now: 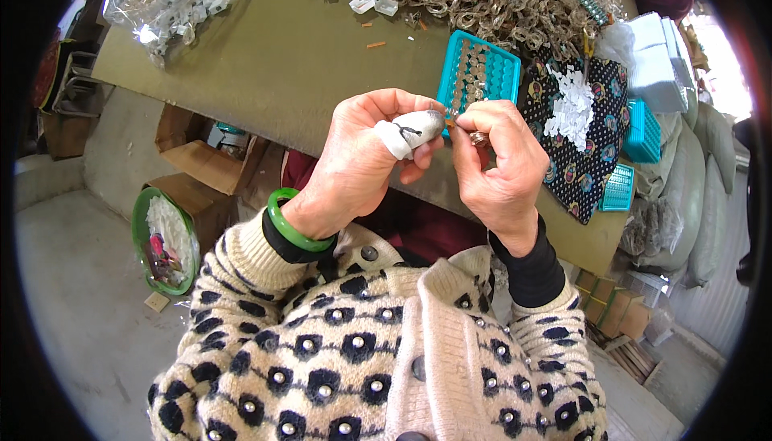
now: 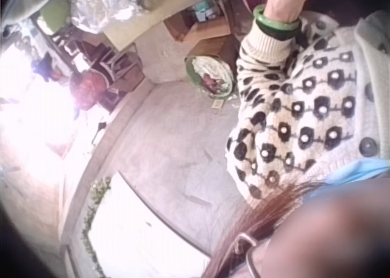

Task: The person repeatedly picks small white plastic housings and metal pins from the table, inserts the pins into the housings, and places the assembled units into a blue tray. The process is continuous and repetitive throughout the clip.

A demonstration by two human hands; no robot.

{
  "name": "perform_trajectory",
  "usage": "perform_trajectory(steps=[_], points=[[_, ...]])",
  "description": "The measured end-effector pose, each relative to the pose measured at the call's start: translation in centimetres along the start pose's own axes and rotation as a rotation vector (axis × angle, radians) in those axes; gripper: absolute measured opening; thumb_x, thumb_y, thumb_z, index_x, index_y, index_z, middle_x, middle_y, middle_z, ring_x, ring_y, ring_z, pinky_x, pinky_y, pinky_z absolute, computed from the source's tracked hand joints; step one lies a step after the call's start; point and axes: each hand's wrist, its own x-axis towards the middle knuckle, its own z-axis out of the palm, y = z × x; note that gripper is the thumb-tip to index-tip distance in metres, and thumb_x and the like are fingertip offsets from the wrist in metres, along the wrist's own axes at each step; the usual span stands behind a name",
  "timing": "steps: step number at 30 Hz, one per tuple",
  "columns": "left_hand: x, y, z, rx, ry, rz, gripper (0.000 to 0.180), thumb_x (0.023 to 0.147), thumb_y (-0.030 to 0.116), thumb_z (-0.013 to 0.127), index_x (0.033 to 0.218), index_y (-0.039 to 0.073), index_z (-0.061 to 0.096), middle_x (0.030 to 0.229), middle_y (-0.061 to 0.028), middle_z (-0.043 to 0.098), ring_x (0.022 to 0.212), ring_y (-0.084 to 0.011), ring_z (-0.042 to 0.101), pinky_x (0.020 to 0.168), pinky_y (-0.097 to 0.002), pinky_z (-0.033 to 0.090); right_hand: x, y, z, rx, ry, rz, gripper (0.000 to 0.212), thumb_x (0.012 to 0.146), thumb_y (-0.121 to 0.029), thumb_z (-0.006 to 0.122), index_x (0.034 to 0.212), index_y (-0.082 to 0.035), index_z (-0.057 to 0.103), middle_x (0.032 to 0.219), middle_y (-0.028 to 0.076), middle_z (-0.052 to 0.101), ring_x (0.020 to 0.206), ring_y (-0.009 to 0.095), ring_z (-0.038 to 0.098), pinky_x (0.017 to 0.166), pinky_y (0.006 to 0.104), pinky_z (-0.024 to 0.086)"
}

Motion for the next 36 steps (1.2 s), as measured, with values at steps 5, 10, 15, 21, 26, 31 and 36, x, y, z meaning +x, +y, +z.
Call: perform_trajectory(steps=[5,10,15,21,26,31,36], points=[[-0.2,-0.3,-0.3,0.035,-0.027,0.027,0.021,0.089,0.017,0.069,0.097,-0.002,0.064,0.076,-0.0053,0.064,0.058,-0.0071,0.058,0.044,-0.0193,0.042,-0.7,-0.1,0.3,0.093,0.003,0.078,0.019,0.075,0.014,0.064,0.083,-0.002,0.057,0.086,0.007,0.062,0.065,0.006,0.053,0.053,0.0199,0.041],[-0.5,-0.5,-0.6,0.07,-0.017,0.024,0.024,0.089,0.019,0.07,0.097,-0.002,0.064,0.074,-0.0051,0.064,0.057,-0.0074,0.057,0.043,-0.0197,0.041,-1.0,-0.7,0.7,0.462,0.027,0.446,0.016,0.072,0.012,0.062,0.075,-0.002,0.053,0.081,0.003,0.061,0.062,0.003,0.05,0.052,0.0187,0.038],[-0.6,-0.3,-1.0,-0.02,-0.022,-0.029,0.021,0.09,0.017,0.069,0.096,-0.002,0.064,0.073,-0.0058,0.063,0.057,-0.0081,0.057,0.042,-0.0204,0.04,-0.9,-0.9,0.5,0.49,-0.013,0.509,0.016,0.072,0.01,0.064,0.073,-0.002,0.053,0.079,0.001,0.061,0.061,0.0,0.048,0.052,0.0177,0.038],[-0.9,-0.4,-1.3,-0.001,-0.015,-0.059,0.017,0.09,0.014,0.068,0.095,-0.002,0.063,0.071,-0.0064,0.063,0.057,-0.0088,0.057,0.043,-0.0205,0.041,-1.0,-0.6,0.4,0.523,-0.029,0.448,0.017,0.074,0.011,0.063,0.081,-0.002,0.055,0.081,0.003,0.06,0.061,0.004,0.049,0.053,0.0201,0.04],[-1.0,-0.5,-1.5,-0.012,-0.029,-0.039,0.02,0.089,0.015,0.07,0.096,-0.002,0.062,0.074,-0.0066,0.064,0.058,-0.0091,0.059,0.044,-0.0204,0.043,-1.2,-1.3,0.4,0.157,-0.107,0.085,0.022,0.076,0.013,0.065,0.091,-0.001,0.059,0.089,0.01,0.061,0.072,0.015,0.058,0.063,0.0249,0.047],[-1.4,-0.1,-1.4,-0.21,-0.096,-0.121,0.023,0.093,0.021,0.065,0.101,0.0,0.061,0.077,-0.0095,0.065,0.056,-0.0108,0.059,0.043,-0.0204,0.04,-0.6,-1.3,-0.3,0.099,-0.095,-0.035,0.023,0.075,0.012,0.068,0.092,-0.001,0.06,0.088,0.013,0.06,0.077,0.028,0.062,0.066,0.0335,0.051],[-1.0,0.0,-1.8,-0.39,-0.28,-0.259,0.017,0.092,0.018,0.066,0.099,0.005,0.06,0.077,-0.0086,0.066,0.059,-0.0132,0.06,0.045,-0.0213,0.041,-0.3,-1.2,-0.9,0.116,-0.163,-0.111,0.023,0.075,0.009,0.07,0.095,0.0,0.061,0.09,0.013,0.061,0.077,0.027,0.063,0.066,0.0317,0.052]])
